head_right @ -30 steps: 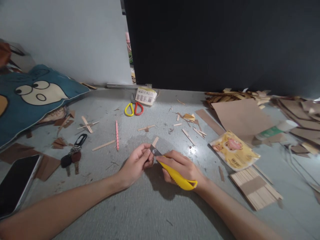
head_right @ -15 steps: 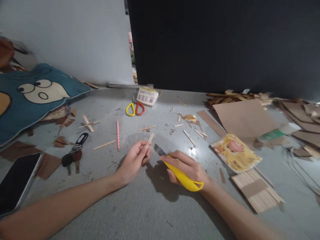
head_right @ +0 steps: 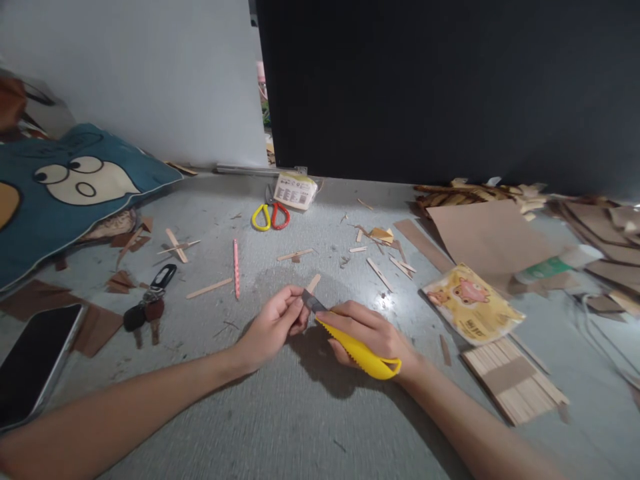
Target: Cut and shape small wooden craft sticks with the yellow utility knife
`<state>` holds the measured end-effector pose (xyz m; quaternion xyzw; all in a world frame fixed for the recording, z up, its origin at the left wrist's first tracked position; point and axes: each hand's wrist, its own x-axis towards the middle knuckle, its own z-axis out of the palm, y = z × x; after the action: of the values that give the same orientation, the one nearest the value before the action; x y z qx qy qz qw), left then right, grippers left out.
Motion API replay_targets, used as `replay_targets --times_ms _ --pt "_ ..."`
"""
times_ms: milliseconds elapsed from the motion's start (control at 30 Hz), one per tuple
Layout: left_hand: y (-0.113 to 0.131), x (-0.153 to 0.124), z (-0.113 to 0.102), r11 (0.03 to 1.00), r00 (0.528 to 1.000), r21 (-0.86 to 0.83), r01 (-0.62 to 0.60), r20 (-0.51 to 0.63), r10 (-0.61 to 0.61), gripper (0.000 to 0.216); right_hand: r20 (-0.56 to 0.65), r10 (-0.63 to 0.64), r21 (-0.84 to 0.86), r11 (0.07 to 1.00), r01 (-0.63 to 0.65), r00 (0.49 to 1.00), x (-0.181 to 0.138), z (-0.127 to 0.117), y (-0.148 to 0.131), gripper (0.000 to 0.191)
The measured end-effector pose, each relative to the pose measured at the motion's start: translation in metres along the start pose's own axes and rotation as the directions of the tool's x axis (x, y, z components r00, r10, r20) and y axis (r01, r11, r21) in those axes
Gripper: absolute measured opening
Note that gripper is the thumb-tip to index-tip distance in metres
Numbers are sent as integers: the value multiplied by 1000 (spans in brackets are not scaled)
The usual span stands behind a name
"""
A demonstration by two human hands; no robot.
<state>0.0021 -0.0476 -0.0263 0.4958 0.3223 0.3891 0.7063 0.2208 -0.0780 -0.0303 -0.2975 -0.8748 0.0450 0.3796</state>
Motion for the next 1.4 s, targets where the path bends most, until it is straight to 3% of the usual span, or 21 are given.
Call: replay_targets --times_ms 167,333,400,500,600,733,933,1033,1133,1267,1400 --pt "-1 1 -1 999 999 -24 -32 -21 31 45 -114 105 -11 994 -106 988 5 -5 -2 44" --pt "-1 1 -1 999 999 15 -48 -8 48 42 -250 179 -26 981 -191 952 2 -4 -4 37" --pt "0 0 0 999 999 29 -43 4 42 43 -281 265 1 961 -275 923 -2 -1 -4 35" --pt "1 -1 1 998 999 47 -45 16 44 49 -226 471 123 882 -455 853 -5 2 -5 32" --pt "2 -3 2 996 999 80 -37 19 36 49 -172 568 244 816 -523 805 -1 3 -5 22" --pt "0 -3 2 993 1000 115 -23 8 22 44 -169 572 304 805 -509 803 6 4 -6 9" --pt "0 -3 2 993 1000 118 -18 16 16 39 -142 624 362 755 -547 768 6 15 -11 14" --pt "2 -4 3 993 1000 116 4 20 -6 37 -117 619 374 752 -543 776 4 17 -11 16" --pt "3 -4 3 991 1000 132 19 10 -21 35 -146 612 366 764 -532 778 0 13 -12 29" --pt "0 -5 4 985 998 171 -2 -60 13 34 -329 540 357 830 -427 774 1 5 -17 54" --pt "-2 -4 3 979 993 197 -45 -99 66 33 -323 520 257 852 -456 791 9 -2 -26 31"
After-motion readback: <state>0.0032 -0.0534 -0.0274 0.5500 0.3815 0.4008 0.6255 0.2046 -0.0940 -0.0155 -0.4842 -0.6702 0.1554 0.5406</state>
